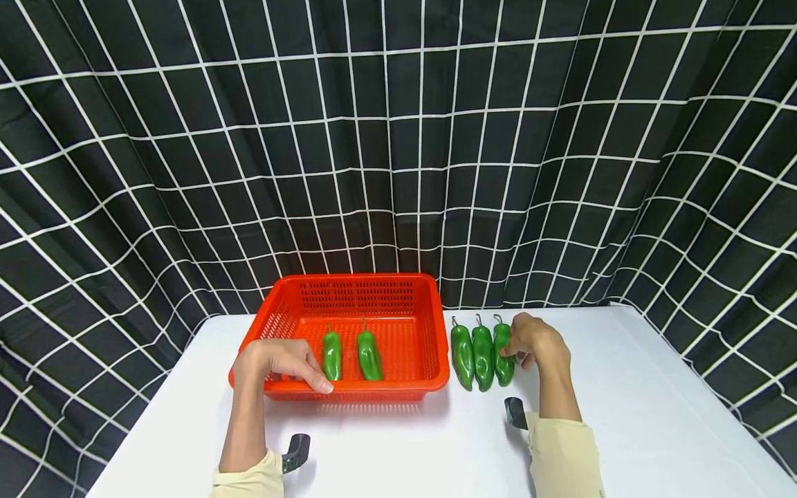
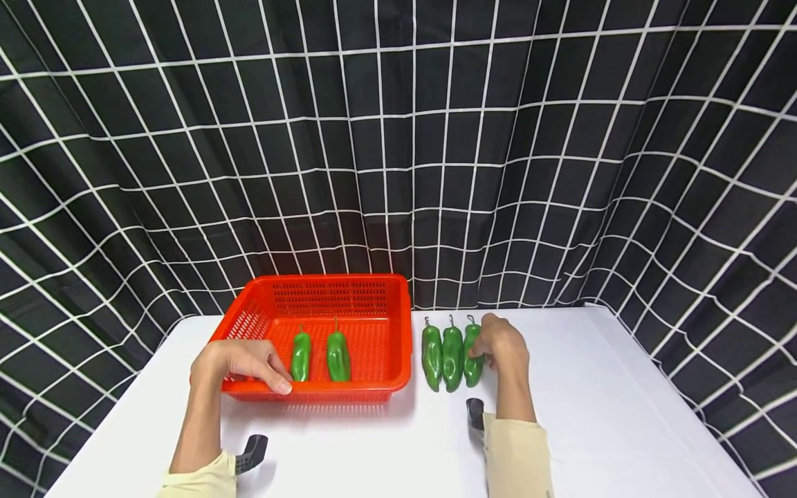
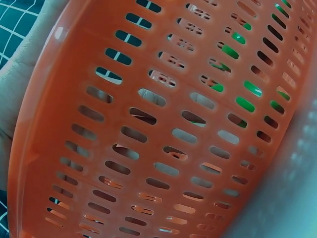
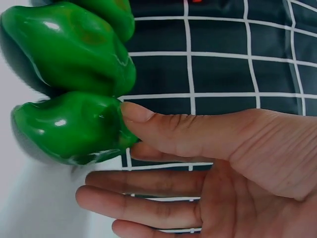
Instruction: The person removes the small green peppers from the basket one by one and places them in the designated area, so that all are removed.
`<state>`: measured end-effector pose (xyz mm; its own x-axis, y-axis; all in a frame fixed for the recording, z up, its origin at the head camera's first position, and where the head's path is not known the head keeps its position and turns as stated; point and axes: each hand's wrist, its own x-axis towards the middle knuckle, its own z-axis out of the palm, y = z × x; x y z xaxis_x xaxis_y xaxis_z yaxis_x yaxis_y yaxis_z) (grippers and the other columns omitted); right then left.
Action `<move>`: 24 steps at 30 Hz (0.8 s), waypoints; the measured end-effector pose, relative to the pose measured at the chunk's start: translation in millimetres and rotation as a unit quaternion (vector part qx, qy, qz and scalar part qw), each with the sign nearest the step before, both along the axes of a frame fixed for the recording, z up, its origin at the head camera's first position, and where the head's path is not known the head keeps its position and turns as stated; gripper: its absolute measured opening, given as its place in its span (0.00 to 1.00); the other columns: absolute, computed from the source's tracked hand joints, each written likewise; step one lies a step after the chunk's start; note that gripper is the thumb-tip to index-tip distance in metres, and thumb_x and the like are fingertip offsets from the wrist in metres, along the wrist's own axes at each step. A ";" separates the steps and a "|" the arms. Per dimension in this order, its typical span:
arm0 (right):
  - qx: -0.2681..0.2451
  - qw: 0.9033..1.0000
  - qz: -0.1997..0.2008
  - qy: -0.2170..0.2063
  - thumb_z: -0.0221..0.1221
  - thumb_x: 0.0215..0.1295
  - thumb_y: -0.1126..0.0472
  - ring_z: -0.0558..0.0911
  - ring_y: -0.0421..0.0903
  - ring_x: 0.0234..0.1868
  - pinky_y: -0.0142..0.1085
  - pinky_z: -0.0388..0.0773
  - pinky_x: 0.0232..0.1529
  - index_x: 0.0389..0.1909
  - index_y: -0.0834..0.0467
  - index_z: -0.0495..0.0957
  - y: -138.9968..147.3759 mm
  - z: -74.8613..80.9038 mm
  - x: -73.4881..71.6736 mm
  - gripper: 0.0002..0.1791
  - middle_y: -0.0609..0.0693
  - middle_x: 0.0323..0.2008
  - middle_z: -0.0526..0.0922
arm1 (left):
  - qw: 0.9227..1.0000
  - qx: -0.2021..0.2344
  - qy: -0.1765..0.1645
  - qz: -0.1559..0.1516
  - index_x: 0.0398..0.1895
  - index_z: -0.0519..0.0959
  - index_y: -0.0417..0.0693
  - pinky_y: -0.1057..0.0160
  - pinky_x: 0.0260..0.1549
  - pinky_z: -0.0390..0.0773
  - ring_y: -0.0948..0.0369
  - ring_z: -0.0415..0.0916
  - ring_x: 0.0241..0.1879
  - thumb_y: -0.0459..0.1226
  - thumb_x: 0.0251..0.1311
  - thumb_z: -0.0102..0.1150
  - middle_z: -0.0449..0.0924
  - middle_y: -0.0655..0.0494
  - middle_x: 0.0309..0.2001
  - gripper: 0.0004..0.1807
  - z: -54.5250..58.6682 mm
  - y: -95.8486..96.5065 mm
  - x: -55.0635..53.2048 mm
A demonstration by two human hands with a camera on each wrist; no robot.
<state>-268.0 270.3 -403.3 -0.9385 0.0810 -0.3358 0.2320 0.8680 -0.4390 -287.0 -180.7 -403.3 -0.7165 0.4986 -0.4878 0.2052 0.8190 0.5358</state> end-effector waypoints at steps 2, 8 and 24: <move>0.007 1.000 -0.005 0.012 0.72 0.62 0.61 0.91 0.58 0.35 0.46 0.79 0.38 0.43 0.68 0.76 0.4 2.4 0.9 0.18 0.66 0.38 0.86 | 1.000 0.000 0.004 -0.002 0.12 0.80 0.56 0.64 0.24 0.50 0.64 0.51 0.21 0.65 0.45 0.71 0.56 0.65 0.15 0.26 0.5 0.2 -0.7; 0.009 0.999 -0.002 0.052 0.72 0.62 0.56 0.89 0.60 0.38 0.51 0.81 0.41 0.59 0.73 0.72 -2.0 12.5 4.2 0.33 0.71 0.47 0.85 | 1.000 0.001 0.004 -0.009 0.11 0.77 0.57 0.64 0.24 0.50 0.64 0.51 0.21 0.65 0.46 0.71 0.55 0.65 0.15 0.26 1.2 0.8 -1.7; -0.069 0.908 0.140 0.389 0.69 0.66 0.66 0.89 0.49 0.36 0.41 0.87 0.38 0.49 0.64 0.81 -104.6 31.6 0.5 0.13 0.57 0.39 0.90 | 1.000 0.001 -0.006 0.010 0.11 0.76 0.56 0.65 0.24 0.50 0.64 0.52 0.21 0.63 0.46 0.73 0.57 0.64 0.15 0.27 1.1 -0.5 1.4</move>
